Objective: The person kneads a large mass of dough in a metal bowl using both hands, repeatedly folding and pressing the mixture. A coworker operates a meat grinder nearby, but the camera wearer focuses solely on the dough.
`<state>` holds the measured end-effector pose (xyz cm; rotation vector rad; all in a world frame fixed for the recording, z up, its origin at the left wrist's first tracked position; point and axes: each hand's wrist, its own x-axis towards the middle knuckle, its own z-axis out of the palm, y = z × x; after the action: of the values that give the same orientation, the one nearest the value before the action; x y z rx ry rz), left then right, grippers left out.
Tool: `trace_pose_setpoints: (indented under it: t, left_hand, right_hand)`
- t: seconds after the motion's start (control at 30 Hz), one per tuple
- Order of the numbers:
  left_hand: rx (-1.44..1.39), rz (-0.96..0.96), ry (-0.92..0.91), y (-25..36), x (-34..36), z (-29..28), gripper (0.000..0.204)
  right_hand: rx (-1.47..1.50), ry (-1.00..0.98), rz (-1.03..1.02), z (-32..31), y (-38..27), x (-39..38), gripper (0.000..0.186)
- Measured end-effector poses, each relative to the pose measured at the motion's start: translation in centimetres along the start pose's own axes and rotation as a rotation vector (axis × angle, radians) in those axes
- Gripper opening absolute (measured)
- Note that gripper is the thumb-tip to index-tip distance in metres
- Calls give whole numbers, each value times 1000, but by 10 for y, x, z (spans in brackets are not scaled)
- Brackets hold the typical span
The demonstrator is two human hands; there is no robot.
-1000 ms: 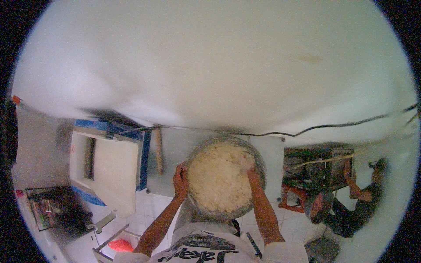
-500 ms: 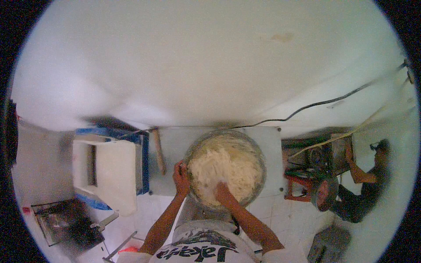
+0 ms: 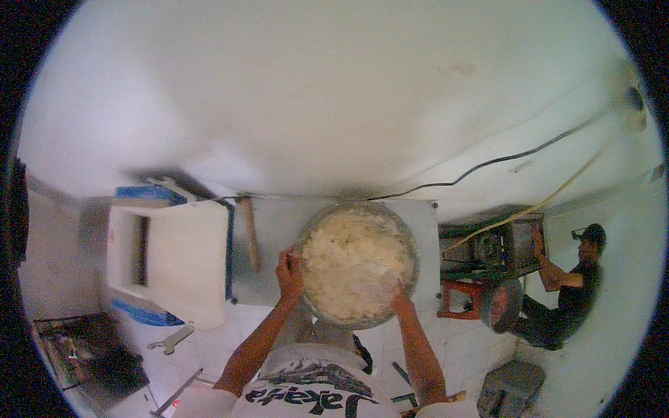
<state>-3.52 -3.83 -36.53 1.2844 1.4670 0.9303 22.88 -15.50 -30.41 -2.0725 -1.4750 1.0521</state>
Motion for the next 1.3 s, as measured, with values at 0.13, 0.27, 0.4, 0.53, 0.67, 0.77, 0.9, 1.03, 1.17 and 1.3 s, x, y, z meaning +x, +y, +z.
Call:
trace_pose_setpoints:
  t: [0.13, 0.27, 0.4, 0.53, 0.67, 0.77, 0.9, 1.03, 1.17, 1.3]
  left_hand:
    - [-15, 23, 17, 2, 3, 6, 34]
    - [71, 28, 33, 0, 0, -5, 34]
    - [185, 0, 15, 20, -4, -5, 34]
    - [127, -186, -11, 45, -1, -5, 34]
    - [174, 45, 103, 24, 8, -3, 32]
    - [107, 62, 123, 26, -5, 2, 31]
    - [68, 49, 145, 15, -10, 1, 33]
    - [61, 30, 149, 20, -14, 1, 34]
    - [105, 0, 117, 23, -11, 3, 36]
    - [32, 62, 170, 6, -15, 16, 37]
  right_hand:
    - [605, 123, -61, -6, 87, 20, 36]
    - [435, 86, 229, -10, 47, 114, 40]
    - [172, -175, 137, 26, 47, 215, 40]
    - [-175, -352, -7, 78, 50, 277, 40]
    - [-333, -410, -144, 105, 42, 272, 40]
    - [-387, -424, -219, 98, 77, 217, 40]
    - [-453, -453, -309, 71, 137, 92, 39]
    - [-530, -471, -312, 67, 188, -3, 39]
    - [-551, -408, -252, 89, 178, 62, 39]
    - [-506, -288, -131, 77, 116, 189, 39]
